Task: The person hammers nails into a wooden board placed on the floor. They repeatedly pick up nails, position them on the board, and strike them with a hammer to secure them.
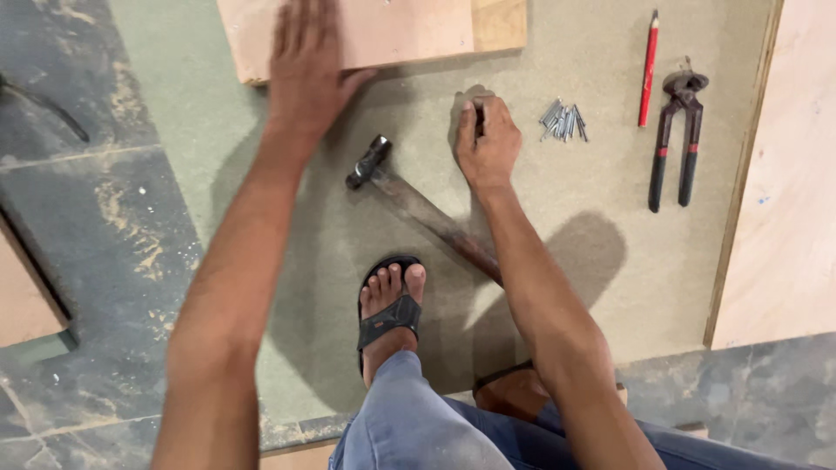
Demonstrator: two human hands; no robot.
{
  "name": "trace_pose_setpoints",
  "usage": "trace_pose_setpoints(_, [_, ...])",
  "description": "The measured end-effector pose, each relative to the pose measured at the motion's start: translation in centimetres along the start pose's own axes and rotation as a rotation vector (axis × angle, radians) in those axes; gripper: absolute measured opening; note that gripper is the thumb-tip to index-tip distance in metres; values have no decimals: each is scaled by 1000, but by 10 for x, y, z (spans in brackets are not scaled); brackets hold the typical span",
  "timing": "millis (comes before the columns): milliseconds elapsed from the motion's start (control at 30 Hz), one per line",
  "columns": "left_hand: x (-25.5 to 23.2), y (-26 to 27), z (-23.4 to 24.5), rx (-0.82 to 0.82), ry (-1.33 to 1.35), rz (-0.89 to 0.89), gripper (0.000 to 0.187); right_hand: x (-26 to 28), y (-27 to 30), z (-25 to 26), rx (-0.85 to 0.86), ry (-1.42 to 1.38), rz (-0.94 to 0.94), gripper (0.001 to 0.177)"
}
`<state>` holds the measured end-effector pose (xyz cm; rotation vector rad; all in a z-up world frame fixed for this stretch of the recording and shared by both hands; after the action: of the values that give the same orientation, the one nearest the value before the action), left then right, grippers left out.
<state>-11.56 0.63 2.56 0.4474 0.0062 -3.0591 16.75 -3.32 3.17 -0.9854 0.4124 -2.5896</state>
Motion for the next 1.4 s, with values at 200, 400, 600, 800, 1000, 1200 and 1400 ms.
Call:
trace_pose_setpoints(200, [79,28,43,-19,-188,-40,89,-2,1,-3,-5,10,25,12])
trace_pose_setpoints(400, [88,24,50,62,-251,-116,80,-1,1,-2,-9,29,60,11])
trace_pose_setpoints(600, [85,18,61,117,-341,-178,75,-2,3,-5,23,32,4,11])
trace_pose_setpoints(800, [73,3,58,71,-522,-224,74,-5,3,-4,3,60,34,11])
trace_pose_setpoints(1000, [55,-10,75,156,-43,-30,25,2,4,-3,-13,39,18,12])
trace_pose_setpoints(1200, [-36,-6,52,-153,554,10,22,-1,0,0,-13,54,-23,11])
trace_pose_setpoints(1400, [-109,-8,11,-145,476,53,32,0,-1,1,-55,-33,-14,12])
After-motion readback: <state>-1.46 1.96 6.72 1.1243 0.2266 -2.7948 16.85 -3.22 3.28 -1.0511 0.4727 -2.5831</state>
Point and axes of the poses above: each hand's wrist, its own y-axis away from the middle knuckle, its own z-axis out of the back of the hand, x = y × z, the point moved 4 cm from there along -y, towards the middle knuckle, and after that the axes turned 14 degrees about z, right-handed, at the moved point
